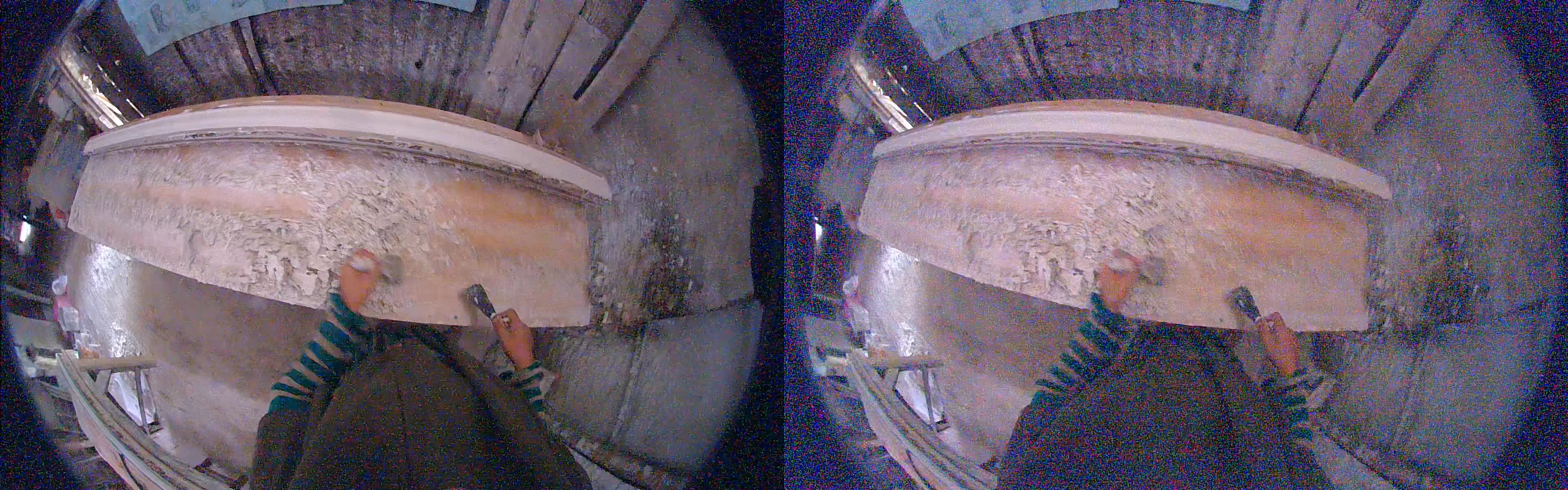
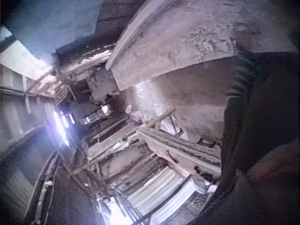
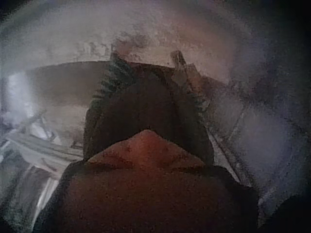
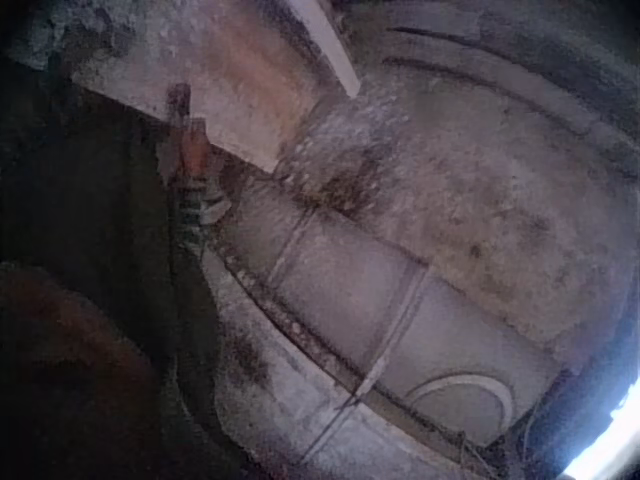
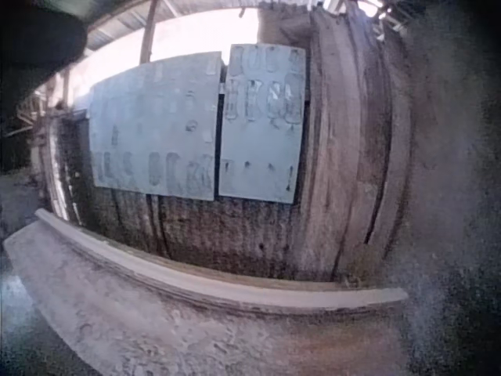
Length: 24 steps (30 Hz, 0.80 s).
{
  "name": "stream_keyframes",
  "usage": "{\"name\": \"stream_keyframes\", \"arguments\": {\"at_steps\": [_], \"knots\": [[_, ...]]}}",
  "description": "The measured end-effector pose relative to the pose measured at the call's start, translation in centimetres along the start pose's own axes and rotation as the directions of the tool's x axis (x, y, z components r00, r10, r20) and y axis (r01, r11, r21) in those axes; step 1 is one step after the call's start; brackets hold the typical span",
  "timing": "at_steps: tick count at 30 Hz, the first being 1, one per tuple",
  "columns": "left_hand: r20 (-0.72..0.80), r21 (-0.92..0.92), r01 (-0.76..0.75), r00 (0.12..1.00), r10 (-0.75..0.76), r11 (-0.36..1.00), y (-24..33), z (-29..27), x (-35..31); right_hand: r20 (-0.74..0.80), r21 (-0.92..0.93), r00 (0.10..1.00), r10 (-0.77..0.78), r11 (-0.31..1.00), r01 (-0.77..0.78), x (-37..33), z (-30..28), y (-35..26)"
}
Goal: The person scrapes a thick white residue from the surface of a large wooden board using two metal scrapers. They work along the length of the board, removing chunks of the material and clearing the surface.
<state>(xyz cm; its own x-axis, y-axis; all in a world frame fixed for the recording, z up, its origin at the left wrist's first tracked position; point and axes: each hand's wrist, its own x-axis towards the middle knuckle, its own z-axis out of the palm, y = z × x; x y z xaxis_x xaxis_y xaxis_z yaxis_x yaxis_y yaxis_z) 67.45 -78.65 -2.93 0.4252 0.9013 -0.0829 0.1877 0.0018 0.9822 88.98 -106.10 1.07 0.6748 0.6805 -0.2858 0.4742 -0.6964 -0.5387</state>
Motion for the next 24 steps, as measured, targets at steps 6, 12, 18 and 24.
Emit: {"name": "stream_keyframes", "arguments": {"at_steps": [6, 12, 18, 24], "knots": [[-0.149, -0.091, -0.263, 0.957, 0.248, 0.961, 2.8, -5.1, 4.8, -0.056, 0.048, 0.997, -0.045, 0.998, 0.048, -0.5, -0.5, -2.1], [0.290, -0.096, -0.247, 0.920, 0.264, 0.964, 1.1, 7.5, 1.8, -0.130, -0.042, 0.989, 0.069, 0.996, -0.075, -0.5, -0.5, 1.2], [0.205, -0.135, -0.080, 0.973, 0.107, 0.988, -1.8, 1.4, 8.8, -0.137, 0.054, 0.990, -0.028, 0.998, 0.035, -1.0, -1.4, 3.9], [-0.170, 0.536, -0.442, 0.778, 0.605, 0.719, 1.5, -9.2, 11.2, -0.087, 0.077, 0.994, -0.063, 0.995, 0.070, 0.6, -2.9, 5.5]]}}
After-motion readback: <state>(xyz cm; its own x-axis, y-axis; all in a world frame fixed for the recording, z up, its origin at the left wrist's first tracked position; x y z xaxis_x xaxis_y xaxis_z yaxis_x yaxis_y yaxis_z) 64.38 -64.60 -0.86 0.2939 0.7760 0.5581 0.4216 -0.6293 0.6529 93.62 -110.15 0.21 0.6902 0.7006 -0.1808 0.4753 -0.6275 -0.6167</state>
